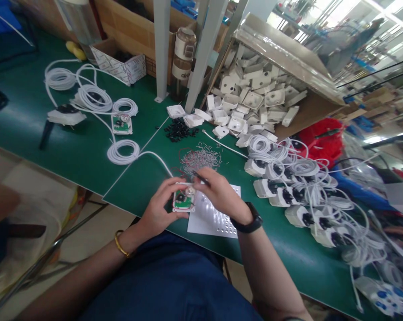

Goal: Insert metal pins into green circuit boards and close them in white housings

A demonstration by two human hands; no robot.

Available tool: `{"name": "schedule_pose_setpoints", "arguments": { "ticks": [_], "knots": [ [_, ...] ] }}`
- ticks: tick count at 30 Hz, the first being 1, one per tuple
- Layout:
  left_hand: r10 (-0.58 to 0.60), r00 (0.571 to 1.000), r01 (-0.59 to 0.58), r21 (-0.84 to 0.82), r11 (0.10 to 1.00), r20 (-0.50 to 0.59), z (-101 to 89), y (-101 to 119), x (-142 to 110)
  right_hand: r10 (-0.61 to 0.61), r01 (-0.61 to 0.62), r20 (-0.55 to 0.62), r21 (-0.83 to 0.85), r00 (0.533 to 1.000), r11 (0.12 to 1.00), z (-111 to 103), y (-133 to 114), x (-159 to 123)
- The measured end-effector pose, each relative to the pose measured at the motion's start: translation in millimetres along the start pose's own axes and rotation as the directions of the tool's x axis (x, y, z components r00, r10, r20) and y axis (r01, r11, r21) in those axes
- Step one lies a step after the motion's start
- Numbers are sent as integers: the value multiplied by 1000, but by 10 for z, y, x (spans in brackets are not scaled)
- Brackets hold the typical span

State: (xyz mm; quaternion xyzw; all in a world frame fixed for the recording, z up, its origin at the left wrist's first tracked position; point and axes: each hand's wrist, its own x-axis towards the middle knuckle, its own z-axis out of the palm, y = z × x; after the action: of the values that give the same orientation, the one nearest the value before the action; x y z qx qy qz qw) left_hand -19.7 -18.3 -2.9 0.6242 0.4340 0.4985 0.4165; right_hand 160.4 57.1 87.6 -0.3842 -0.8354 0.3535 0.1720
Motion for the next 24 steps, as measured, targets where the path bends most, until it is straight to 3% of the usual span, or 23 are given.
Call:
{"name": "schedule_pose_setpoints", "arguments": {
  "ticks": [6, 9, 13, 16, 24],
  "knots": [
    [-74, 997, 66, -175, 982, -38, 46, -7, -63, -29, 24, 82, 67, 996, 997, -40, -24, 155],
    [-108, 992, 87, -267, 960, -68, 71, -8, -85, 2, -6, 62, 68, 998, 998, -34, -70, 167],
    [-108, 990, 80, -266, 961, -91, 76, 23, -81, 24, -23, -7, 81, 1000, 996, -12, -103, 154],
    [-68, 991, 37, -261, 965, -111, 79, 29, -79, 2, -2, -20, 6, 1000, 1000, 2, -118, 171],
    [-2, 990, -29, -217, 976, -142, 83, 1, -101, -82, 102, 93, -240, 992, 965, -19, -205, 242]
  ]
}}
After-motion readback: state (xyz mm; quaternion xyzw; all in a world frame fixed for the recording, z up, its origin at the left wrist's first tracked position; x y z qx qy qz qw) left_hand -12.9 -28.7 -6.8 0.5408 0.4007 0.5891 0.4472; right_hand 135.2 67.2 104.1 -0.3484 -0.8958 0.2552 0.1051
